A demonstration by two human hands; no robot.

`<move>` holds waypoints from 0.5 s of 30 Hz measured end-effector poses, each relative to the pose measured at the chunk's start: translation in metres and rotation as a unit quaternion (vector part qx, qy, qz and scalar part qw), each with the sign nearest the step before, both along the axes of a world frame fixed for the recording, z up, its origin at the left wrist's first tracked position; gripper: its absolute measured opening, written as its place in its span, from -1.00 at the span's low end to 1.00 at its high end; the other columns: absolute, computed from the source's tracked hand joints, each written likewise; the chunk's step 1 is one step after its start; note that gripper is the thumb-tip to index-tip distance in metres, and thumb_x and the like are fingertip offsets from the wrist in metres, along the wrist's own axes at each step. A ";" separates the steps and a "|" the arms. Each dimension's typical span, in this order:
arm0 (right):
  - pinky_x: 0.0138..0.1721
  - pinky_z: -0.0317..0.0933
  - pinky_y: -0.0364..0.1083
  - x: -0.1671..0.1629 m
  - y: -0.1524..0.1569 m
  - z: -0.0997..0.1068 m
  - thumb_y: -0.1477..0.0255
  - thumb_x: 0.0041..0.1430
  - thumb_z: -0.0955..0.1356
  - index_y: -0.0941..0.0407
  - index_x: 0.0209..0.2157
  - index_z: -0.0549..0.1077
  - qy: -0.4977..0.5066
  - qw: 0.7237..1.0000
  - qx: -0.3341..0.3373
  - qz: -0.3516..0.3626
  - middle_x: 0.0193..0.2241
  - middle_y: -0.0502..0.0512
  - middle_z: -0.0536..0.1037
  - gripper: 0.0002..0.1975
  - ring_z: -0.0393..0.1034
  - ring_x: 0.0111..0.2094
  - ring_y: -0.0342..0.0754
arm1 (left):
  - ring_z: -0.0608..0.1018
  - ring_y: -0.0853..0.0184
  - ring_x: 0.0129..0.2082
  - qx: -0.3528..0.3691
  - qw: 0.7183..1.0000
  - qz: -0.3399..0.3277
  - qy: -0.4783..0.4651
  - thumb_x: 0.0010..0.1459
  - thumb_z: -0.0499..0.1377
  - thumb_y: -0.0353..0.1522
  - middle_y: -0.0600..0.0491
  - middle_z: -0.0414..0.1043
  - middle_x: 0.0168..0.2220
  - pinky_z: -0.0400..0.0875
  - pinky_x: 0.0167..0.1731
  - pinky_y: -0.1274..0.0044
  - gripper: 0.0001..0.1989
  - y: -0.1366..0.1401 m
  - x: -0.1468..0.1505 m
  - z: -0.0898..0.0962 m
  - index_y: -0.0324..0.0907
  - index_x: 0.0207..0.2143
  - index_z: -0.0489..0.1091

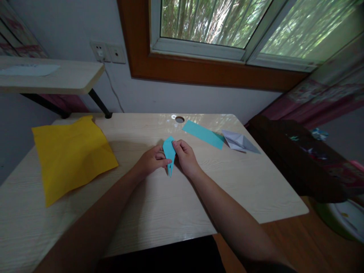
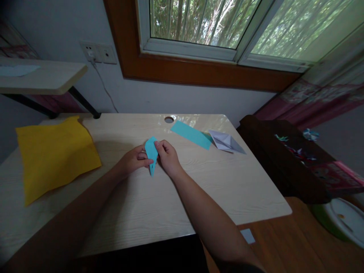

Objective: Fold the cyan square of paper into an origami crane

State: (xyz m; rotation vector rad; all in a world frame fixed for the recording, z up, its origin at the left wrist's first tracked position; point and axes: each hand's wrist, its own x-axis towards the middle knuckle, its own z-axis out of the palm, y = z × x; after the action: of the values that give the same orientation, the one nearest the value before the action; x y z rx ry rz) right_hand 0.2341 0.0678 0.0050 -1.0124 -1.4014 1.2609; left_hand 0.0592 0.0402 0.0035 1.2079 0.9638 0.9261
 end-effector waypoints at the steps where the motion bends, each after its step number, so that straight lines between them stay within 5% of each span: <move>1: -0.42 0.06 -0.11 0.000 0.000 0.001 0.00 0.28 0.35 0.06 -0.47 0.31 0.003 1.000 0.000 -0.004 -0.56 -0.09 0.29 -0.55 0.16 -0.49 -0.13 | 0.68 0.22 -0.36 -0.002 1.000 0.004 0.009 -0.03 0.46 -0.29 0.01 0.63 -0.36 0.58 -0.31 0.42 -0.56 0.000 0.000 0.000 -0.21 -0.15 0.40; 15: -0.41 0.10 -0.11 0.002 0.005 -0.004 -0.01 0.29 0.34 0.06 -0.48 0.32 0.010 0.998 0.010 -0.054 -0.57 -0.08 0.32 -0.54 0.19 -0.49 -0.13 | 0.65 0.29 -0.46 0.008 1.000 0.012 0.006 0.01 0.42 -0.30 0.04 0.63 -0.41 0.54 -0.34 0.44 -0.53 -0.001 -0.001 -0.002 -0.20 -0.06 0.34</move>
State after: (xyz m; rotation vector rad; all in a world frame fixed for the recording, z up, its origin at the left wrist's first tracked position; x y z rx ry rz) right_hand 0.2359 0.0725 0.0010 -1.0442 -1.3247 1.1726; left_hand 0.0579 0.0391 0.0018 1.2195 0.9837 0.9482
